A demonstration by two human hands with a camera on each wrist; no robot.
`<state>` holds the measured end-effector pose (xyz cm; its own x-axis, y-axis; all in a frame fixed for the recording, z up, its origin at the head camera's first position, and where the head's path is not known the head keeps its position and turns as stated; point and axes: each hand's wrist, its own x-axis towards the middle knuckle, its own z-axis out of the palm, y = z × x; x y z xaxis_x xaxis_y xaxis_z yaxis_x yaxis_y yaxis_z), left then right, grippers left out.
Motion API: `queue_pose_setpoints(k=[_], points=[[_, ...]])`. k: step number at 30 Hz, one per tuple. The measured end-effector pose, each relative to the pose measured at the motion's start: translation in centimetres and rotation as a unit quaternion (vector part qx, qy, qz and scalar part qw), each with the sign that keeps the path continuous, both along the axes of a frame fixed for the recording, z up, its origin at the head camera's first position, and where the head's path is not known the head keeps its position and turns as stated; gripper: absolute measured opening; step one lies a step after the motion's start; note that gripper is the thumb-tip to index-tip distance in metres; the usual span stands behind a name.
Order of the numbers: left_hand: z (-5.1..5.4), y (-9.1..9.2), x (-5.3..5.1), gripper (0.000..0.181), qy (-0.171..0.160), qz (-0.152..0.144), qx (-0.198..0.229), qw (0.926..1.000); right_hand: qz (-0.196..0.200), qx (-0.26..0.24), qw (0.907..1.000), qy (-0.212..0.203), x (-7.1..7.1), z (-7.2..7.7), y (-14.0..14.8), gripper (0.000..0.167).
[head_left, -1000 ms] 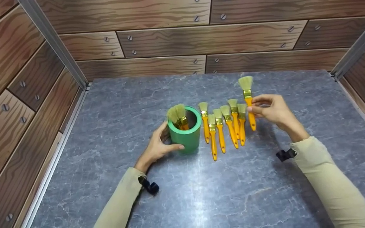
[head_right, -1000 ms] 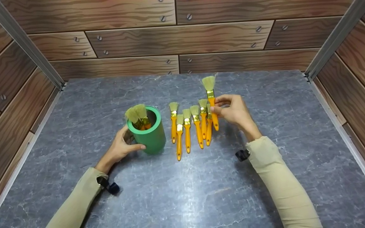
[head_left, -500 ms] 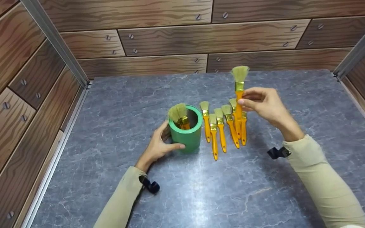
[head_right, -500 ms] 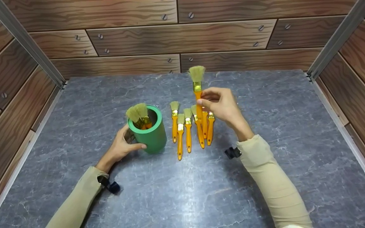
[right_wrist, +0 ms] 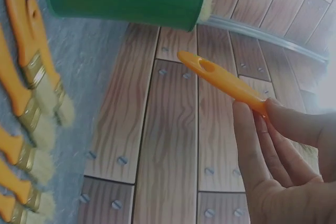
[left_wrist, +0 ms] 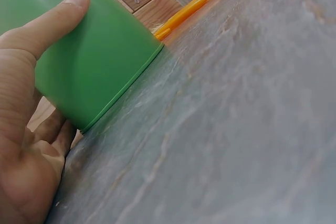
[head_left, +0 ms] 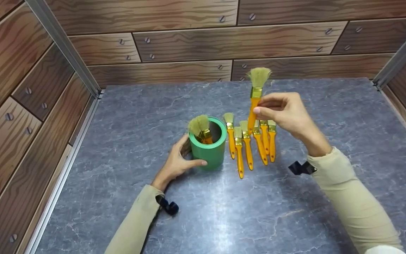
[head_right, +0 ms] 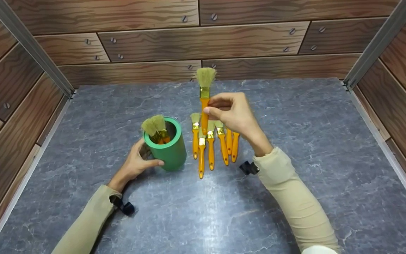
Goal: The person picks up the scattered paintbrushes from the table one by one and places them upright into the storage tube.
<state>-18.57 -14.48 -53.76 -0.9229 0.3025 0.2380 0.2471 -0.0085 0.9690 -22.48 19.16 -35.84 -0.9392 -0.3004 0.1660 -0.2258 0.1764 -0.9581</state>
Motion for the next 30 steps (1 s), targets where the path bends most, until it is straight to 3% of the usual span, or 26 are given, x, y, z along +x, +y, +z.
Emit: queue_pose_setpoints(k=[13, 30], points=[[0.0, -0.1, 0.0, 0.102, 0.002, -0.001, -0.005, 1.0, 0.027, -0.031, 0.9989, 0.022, 0.3, 0.9, -2.9, 0.023], [0.0, -0.2, 0.0, 0.103, 0.001, 0.001, -0.007, 1.0, 0.041, -0.037, 0.9954, 0.079, 0.8, 0.0, -6.4, 0.016]])
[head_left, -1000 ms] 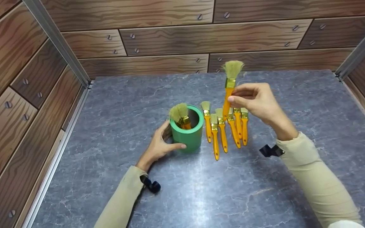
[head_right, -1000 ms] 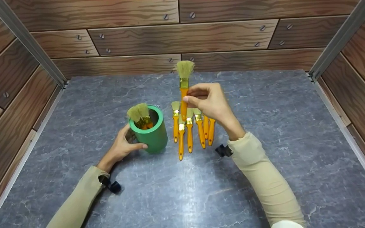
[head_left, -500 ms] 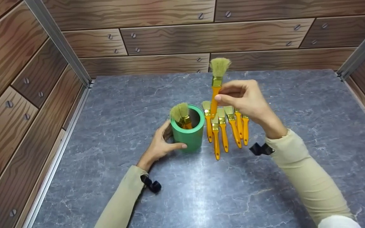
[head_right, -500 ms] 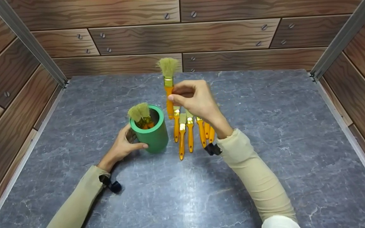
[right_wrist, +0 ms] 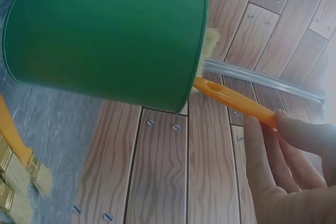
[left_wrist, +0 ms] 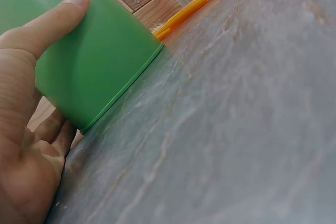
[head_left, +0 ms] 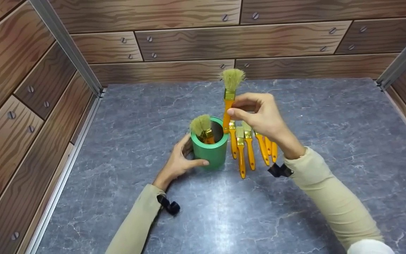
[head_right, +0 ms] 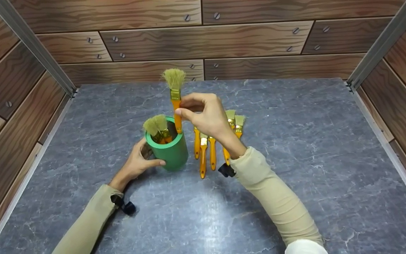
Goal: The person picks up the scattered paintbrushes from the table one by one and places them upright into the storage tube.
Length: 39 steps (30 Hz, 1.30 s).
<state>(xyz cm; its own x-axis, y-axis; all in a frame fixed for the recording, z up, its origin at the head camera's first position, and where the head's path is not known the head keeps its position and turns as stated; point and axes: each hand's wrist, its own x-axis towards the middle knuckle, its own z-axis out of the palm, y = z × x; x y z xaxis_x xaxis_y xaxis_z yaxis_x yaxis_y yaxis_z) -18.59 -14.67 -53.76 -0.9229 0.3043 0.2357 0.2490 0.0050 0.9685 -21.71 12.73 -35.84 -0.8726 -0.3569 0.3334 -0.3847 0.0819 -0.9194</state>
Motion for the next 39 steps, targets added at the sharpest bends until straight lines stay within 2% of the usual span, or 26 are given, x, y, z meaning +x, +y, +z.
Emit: queue_pose_setpoints(k=[10, 26, 39], points=[[0.1, 0.0, 0.0, 0.104, 0.004, 0.0, -0.01, 0.9999, -0.011, 0.013, 0.9998, 0.012, -0.1, -0.3, -0.8, 0.017], [0.0, 0.2, -0.1, 0.106, 0.004, -0.001, 0.004, 1.0, -0.012, 0.061, 0.9981, 0.0, -1.0, -2.7, -1.8, 0.02], [0.0, 0.1, 0.0, 0.105, 0.004, -0.006, 0.008, 0.9999, -0.01, 0.073, 0.9972, 0.01, -0.6, -3.0, -1.5, 0.021]])
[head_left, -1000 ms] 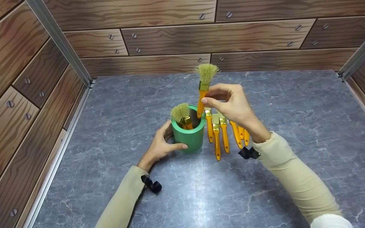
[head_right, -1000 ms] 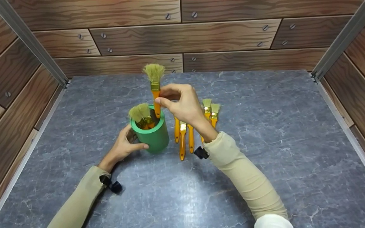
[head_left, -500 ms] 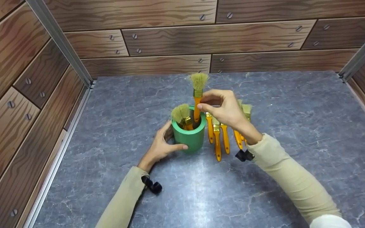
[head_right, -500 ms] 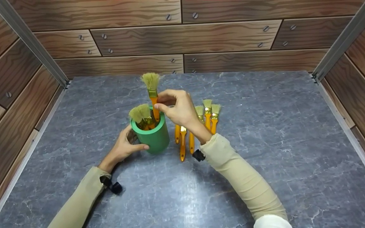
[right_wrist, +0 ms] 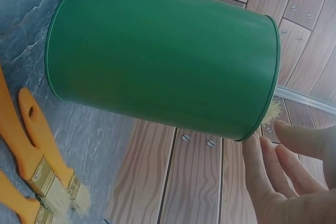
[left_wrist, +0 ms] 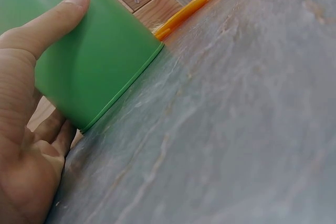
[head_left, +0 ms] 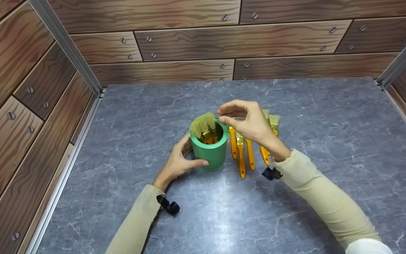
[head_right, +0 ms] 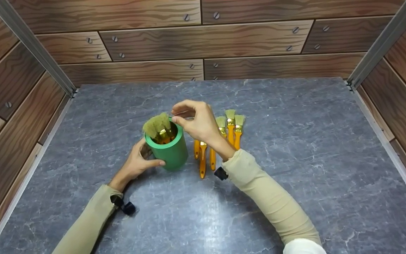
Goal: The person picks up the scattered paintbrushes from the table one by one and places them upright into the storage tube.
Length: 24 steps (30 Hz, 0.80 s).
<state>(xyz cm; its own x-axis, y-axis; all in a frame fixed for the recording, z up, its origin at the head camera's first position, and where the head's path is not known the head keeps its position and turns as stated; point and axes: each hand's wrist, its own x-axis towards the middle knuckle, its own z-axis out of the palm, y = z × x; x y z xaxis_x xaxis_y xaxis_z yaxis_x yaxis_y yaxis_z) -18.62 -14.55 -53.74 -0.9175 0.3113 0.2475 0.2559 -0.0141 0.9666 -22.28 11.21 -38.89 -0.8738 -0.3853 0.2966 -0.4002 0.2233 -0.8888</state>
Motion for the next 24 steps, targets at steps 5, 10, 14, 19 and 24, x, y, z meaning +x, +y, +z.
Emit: queue_pose_setpoints(k=[5, 10, 14, 19, 24], points=[[0.0, 0.0, 0.1, 0.105, -0.005, 0.006, -0.005, 1.0, -0.012, 0.004, 0.9999, 0.005, -0.1, 0.0, 0.9, 0.021], [0.0, 0.0, 0.1, 0.107, -0.008, 0.008, -0.006, 0.9999, -0.029, 0.006, 0.9995, -0.009, -0.4, -0.3, 2.3, 0.02], [0.0, 0.0, 0.1, 0.107, -0.013, 0.008, -0.004, 0.9999, -0.041, 0.014, 0.9989, -0.021, -0.7, -0.5, 3.7, 0.022], [0.0, 0.0, 0.2, 0.106, -0.013, 0.009, 0.001, 0.9999, -0.053, 0.035, 0.9976, -0.025, -0.9, -1.0, 4.9, 0.022], [0.0, 0.0, 0.3, 0.105, -0.015, 0.007, -0.001, 0.9999, -0.061, 0.065, 0.9958, -0.023, -1.0, -1.8, 5.9, 0.024]])
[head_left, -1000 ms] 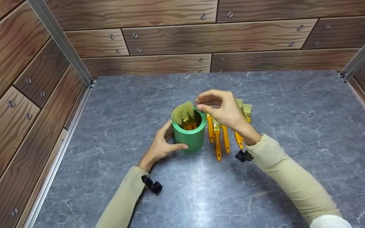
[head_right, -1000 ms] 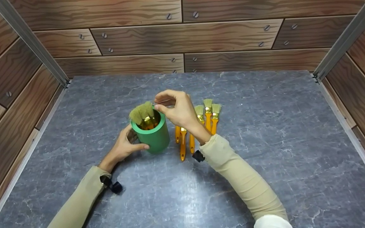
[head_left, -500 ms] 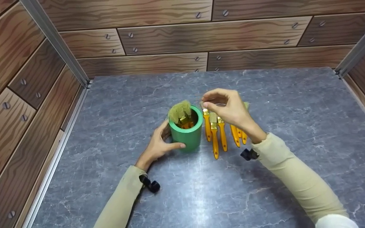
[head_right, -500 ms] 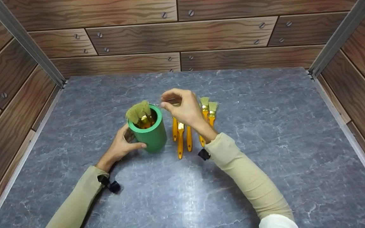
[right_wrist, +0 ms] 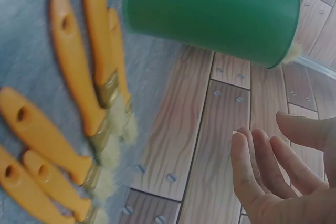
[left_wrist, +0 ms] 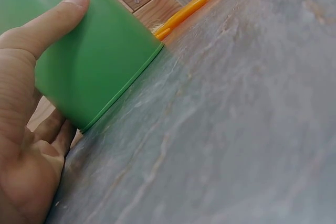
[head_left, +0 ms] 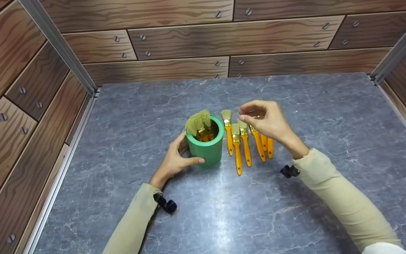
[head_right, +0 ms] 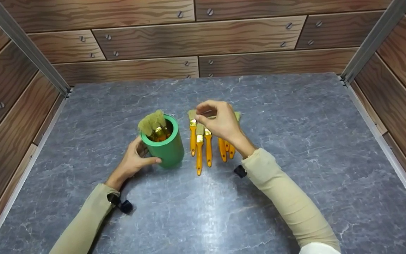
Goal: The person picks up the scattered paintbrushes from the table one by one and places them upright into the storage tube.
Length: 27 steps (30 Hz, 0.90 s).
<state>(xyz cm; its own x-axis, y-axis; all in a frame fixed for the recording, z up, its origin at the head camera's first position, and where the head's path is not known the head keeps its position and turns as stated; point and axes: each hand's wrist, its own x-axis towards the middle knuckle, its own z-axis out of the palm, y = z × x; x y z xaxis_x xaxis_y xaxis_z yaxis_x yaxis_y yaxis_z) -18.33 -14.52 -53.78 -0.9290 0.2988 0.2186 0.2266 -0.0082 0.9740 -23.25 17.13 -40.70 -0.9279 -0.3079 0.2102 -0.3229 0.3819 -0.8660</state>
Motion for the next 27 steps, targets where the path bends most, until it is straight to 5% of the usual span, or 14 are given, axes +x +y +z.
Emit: queue_pose_setpoints(k=[27], points=[[0.1, 0.1, -0.2, 0.11, -0.004, 0.007, 0.003, 1.0, -0.043, 0.148, 0.9878, -0.02, -0.5, -4.7, 6.5, 0.031]])
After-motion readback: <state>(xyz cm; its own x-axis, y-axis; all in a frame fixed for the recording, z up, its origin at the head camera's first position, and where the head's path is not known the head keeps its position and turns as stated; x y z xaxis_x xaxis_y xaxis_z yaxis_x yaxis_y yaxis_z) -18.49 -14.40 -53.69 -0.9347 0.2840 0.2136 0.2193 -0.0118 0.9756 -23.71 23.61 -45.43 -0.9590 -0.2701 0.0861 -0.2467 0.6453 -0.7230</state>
